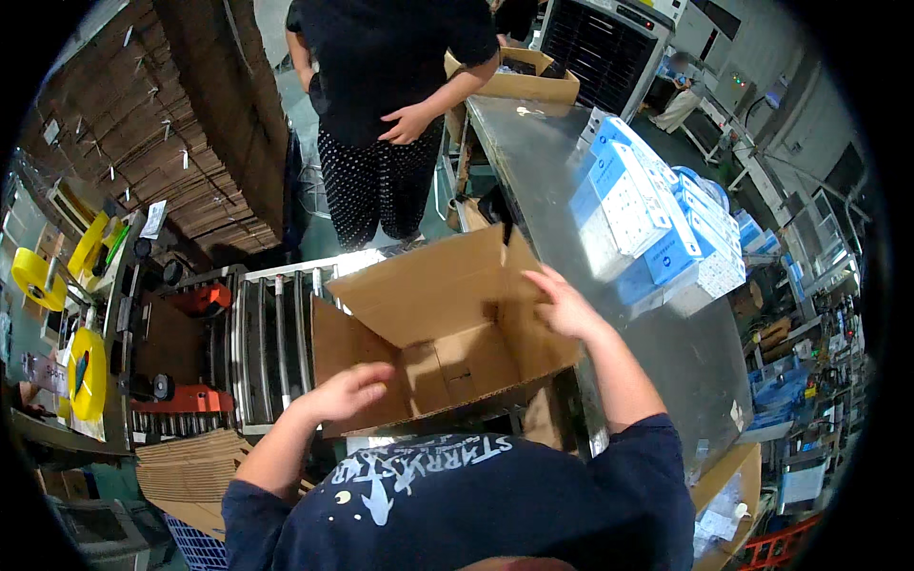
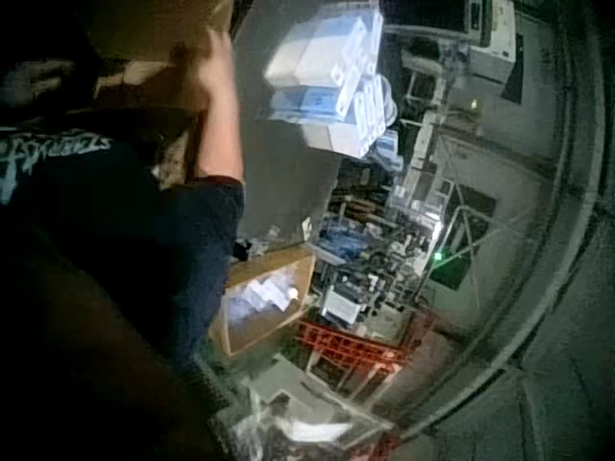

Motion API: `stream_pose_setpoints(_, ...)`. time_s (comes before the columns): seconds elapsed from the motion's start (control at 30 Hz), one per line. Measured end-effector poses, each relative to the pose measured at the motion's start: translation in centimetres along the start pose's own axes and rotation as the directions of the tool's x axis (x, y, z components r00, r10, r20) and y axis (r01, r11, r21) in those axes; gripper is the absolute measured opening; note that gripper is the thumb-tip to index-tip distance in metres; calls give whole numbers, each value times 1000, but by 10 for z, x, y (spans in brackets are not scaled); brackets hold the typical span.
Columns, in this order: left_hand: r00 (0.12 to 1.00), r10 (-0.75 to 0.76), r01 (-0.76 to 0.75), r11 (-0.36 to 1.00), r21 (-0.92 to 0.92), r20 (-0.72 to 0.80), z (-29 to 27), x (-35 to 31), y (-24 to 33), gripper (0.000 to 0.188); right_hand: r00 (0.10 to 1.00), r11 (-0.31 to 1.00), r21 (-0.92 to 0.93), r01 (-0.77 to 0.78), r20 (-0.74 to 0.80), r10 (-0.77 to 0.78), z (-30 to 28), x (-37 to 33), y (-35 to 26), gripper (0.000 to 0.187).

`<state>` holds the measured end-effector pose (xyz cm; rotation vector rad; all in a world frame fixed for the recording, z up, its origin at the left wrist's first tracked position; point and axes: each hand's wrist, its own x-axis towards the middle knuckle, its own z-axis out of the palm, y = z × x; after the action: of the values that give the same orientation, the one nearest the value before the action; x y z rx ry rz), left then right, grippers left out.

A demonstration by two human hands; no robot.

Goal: The person places packaged items into cardboard boxes, folds the box flaps, and moves the filled boxes onto a conveyor belt in a warehouse setting.

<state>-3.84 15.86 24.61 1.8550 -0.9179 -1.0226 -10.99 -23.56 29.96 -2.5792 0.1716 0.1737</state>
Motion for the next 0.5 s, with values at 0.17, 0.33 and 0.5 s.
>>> stream_pose_setpoints(0.17,966,-98,215,814,540,-238,56,13,-66,66,913,886,-247,-392,-227,340,19,-60,77,58)
stream_pose_setpoints(0.33,667,-377,689,640,340,-643,60,5,-75,84,835,900,-367,-235,-550,-6,73,-72,111,40)
stream_pose_setpoints(0.5,554,-452,628,778,-5,-699,37,-20,-188,97,985,952,-286,-109,98,142,157,-13,68,26)
